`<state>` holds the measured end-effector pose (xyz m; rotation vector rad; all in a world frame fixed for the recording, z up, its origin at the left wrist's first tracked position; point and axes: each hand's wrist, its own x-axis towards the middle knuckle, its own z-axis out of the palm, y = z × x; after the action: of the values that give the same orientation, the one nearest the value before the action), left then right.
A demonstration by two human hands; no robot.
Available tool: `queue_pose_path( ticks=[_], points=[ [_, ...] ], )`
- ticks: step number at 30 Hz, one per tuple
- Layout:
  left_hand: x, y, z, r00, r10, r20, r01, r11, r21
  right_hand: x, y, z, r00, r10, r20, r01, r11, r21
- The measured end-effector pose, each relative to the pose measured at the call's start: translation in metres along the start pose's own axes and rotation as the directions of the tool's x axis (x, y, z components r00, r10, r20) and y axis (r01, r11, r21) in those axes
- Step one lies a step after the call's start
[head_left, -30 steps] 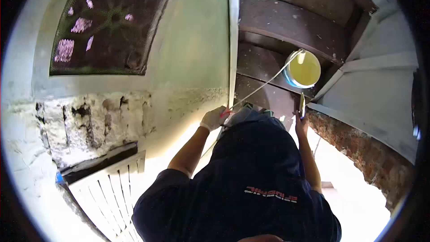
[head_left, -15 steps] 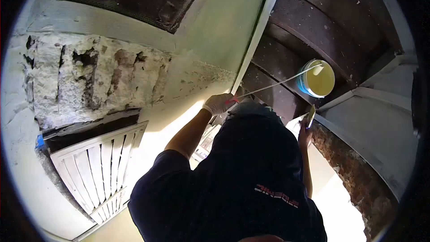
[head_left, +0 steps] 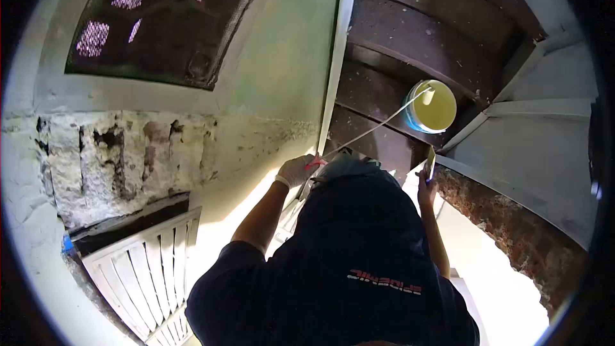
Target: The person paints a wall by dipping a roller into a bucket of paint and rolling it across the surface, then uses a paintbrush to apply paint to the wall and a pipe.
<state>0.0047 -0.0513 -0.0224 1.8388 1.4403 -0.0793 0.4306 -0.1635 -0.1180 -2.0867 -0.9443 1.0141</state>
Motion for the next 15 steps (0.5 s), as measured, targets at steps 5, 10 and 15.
queue_pose_path(
  ticks=[5, 10, 15],
  points=[
    [0.004, -0.012, 0.007, 0.999, 0.010, -0.035, -0.008, 0.998, 0.063, -0.007, -0.006, 0.002, 0.999, 0.036, 0.007, -0.037, 0.999, 0.013],
    [0.004, -0.016, 0.004, 1.000, -0.025, 0.016, 0.023, 0.995, 0.094, -0.012, -0.014, 0.002, 0.998, 0.019, -0.065, -0.019, 1.000, 0.005],
    [0.005, -0.007, 0.000, 0.989, -0.121, 0.090, 0.108, 0.983, 0.146, -0.014, -0.012, 0.001, 0.995, 0.074, -0.065, -0.071, 0.997, 0.039]
  ],
)
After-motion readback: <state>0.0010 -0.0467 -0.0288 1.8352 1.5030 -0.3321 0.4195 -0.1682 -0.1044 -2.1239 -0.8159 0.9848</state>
